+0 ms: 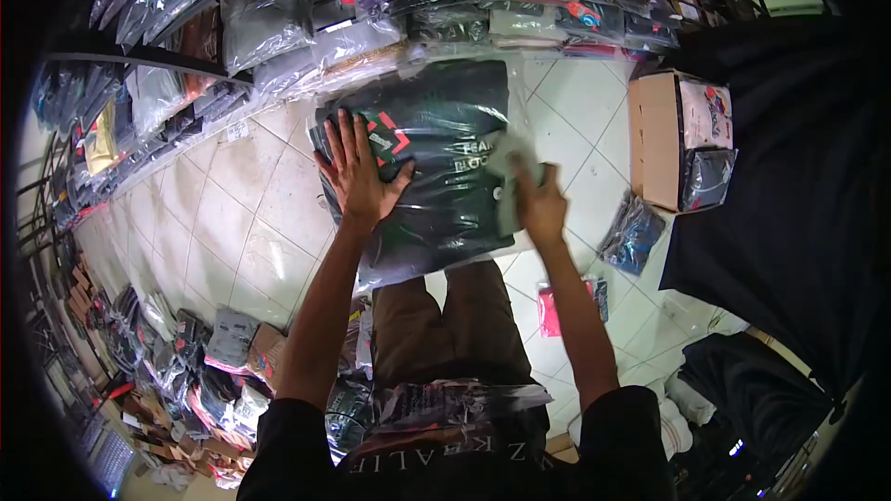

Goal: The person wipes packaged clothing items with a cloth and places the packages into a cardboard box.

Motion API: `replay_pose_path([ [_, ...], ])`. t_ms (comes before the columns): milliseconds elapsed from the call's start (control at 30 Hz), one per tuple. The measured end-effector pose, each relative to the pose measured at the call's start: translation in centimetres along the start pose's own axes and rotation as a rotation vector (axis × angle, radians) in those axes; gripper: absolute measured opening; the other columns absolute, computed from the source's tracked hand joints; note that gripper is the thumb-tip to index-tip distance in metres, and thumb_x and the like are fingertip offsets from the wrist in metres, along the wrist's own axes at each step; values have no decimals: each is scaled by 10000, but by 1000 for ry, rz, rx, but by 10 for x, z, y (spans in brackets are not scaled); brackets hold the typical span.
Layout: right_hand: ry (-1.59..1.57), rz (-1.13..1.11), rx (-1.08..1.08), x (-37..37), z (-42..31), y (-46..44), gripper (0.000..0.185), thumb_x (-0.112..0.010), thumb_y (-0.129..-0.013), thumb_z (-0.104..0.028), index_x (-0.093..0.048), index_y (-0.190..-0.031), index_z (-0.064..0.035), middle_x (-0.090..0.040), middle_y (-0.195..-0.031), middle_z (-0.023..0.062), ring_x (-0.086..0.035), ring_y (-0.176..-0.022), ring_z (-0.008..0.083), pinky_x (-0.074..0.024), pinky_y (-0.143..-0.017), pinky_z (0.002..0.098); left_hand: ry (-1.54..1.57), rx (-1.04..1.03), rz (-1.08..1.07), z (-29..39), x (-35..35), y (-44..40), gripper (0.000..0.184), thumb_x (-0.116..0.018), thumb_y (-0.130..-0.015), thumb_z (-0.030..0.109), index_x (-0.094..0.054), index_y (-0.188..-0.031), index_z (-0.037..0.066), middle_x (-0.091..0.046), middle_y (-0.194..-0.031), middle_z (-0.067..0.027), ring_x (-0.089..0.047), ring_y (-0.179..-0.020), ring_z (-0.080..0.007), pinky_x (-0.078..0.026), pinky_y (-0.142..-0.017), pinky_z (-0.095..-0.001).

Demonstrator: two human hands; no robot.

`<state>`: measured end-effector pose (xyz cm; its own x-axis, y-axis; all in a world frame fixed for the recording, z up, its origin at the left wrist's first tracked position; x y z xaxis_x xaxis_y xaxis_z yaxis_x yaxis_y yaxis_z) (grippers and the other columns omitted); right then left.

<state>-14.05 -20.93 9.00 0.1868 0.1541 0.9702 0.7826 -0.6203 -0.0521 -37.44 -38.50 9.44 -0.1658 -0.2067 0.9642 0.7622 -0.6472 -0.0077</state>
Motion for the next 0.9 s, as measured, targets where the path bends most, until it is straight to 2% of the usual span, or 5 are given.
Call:
replay_pose_path([
  [233,-111,293,-323,77,48,16,599,-589,-780,-43,-532,-1346,-231,-522,-1014,201,-622,-737,394,-539,-578,466,50,-44,66,-2,-1,3,1055,-615,-762,657,-193,-1517,54,-91,-1602,-166,-44,-1476,-382,-65,-1097,-679],
  [467,-59,153,523,-12,-81,50,619,-675,-810,-206,-493,-1382,-355,-559,-873,121,-578,-557,277,-513,-466,389,6,-48,14,-6,-2,11,607,-452,-942,480,-339,-1493,251,-114,-1606,-130,-67,-1468,-405,-55,-1078,-708],
  [500,-589,-124,30,-46,-47,65,592,-639,-813,-149,-526,-1377,-288,-558,-906,116,-567,-633,233,-494,-488,349,-12,-64,7,-8,-3,11,619,-459,-937,488,-331,-1497,259,-115,-1606,-128,-68,-1470,-399,-56,-1079,-707],
  [733,-125,140,-218,55,85,29,542,-575,-813,-112,-535,-1349,-184,-521,-1130,234,-609,-863,421,-542,-715,478,247,-49,36,-25,5,16,649,-473,-931,491,-319,-1502,224,-102,-1603,-149,-69,-1470,-393,-76,-1106,-669],
  [900,-373,55,88,87,-45,-30,580,-635,-746,-50,-588,-1308,-187,-616,-1030,183,-622,-798,334,-529,-669,399,370,309,311,-68,14,95,576,-692,-851,242,-452,-1323,16,-449,-1309,-251,-538,-1136,-403,-475,-905,-450],
])
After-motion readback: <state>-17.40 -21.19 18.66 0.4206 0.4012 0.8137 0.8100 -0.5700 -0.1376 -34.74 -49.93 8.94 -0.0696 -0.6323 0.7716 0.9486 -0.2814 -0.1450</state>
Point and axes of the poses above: each hand's wrist, its own y-axis away from the middle knuckle, its own x-axis out of the back of the hand, z = x × y, the point moved 4 cm from there along -y, towards the middle knuckle
